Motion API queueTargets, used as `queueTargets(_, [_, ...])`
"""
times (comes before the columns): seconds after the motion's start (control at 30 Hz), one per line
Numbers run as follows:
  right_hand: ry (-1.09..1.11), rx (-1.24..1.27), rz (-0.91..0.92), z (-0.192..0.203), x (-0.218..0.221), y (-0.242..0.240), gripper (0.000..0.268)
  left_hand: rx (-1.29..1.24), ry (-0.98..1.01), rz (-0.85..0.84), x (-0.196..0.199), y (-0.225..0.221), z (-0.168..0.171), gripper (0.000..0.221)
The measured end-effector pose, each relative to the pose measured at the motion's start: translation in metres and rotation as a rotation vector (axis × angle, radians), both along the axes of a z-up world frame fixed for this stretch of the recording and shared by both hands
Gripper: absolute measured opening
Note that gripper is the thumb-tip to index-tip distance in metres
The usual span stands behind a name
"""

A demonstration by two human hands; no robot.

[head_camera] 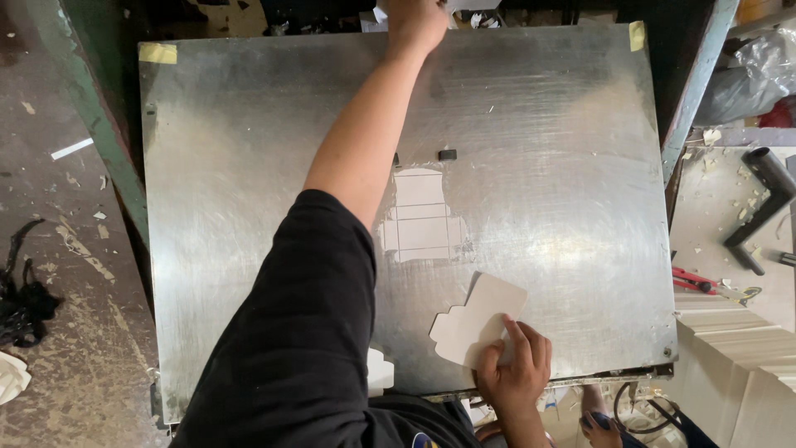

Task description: The person uses a utility knife to cut along guides on a white cardboard template on a metal work surface, then folds multiple white cardstock templates by hand and stacks them in a pile.

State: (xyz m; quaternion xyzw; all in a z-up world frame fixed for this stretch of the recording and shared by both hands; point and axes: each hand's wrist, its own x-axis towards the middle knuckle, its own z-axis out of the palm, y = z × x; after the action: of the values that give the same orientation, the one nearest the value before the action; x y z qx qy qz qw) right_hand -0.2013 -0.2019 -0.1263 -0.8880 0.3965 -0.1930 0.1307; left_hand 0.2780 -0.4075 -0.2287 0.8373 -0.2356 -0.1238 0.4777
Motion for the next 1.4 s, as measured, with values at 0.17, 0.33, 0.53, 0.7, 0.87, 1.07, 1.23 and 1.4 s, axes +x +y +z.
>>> queueTargets(0.17, [-0.026,-0.004,0.014,0.003,0.003,0.0,0.035,0.189,-0.012,-0.242,-0.05,0.042,0.005,0.014])
queueTargets(0.33, [-0.056,-0.01,0.035,0.001,0.001,-0.001,0.036,0.018,-0.181,-0.519,-0.109,0.157,0.027,0.027])
queueTargets(0.53, [-0.082,-0.106,0.092,-0.007,-0.009,-0.008,0.043,0.286,-0.206,-0.456,-0.169,0.336,0.118,0.05])
queueTargets(0.7, [-0.133,-0.014,0.138,-0.014,-0.021,-0.008,0.039,0.477,-0.166,-0.461,-0.221,0.423,0.149,0.085])
queueTargets(0.87, [-0.212,0.303,0.143,0.016,-0.017,-0.012,0.038,0.515,-0.103,-0.566,-0.262,0.455,0.157,0.116])
queueTargets(1.07, [-0.354,0.737,0.049,0.033,-0.002,-0.006,0.038,0.493,-0.088,-0.716,-0.281,0.485,0.16,0.097])
queueTargets(1.23, [-0.298,0.921,-0.044,0.044,0.03,0.009,0.043,0.19,-0.161,-0.417,-0.292,0.511,0.138,0.055])
queueTargets(1.4, [-0.309,1.137,-0.021,0.062,0.07,0.051,0.049,-0.048,-0.232,-0.33,-0.284,0.489,0.171,0.046])
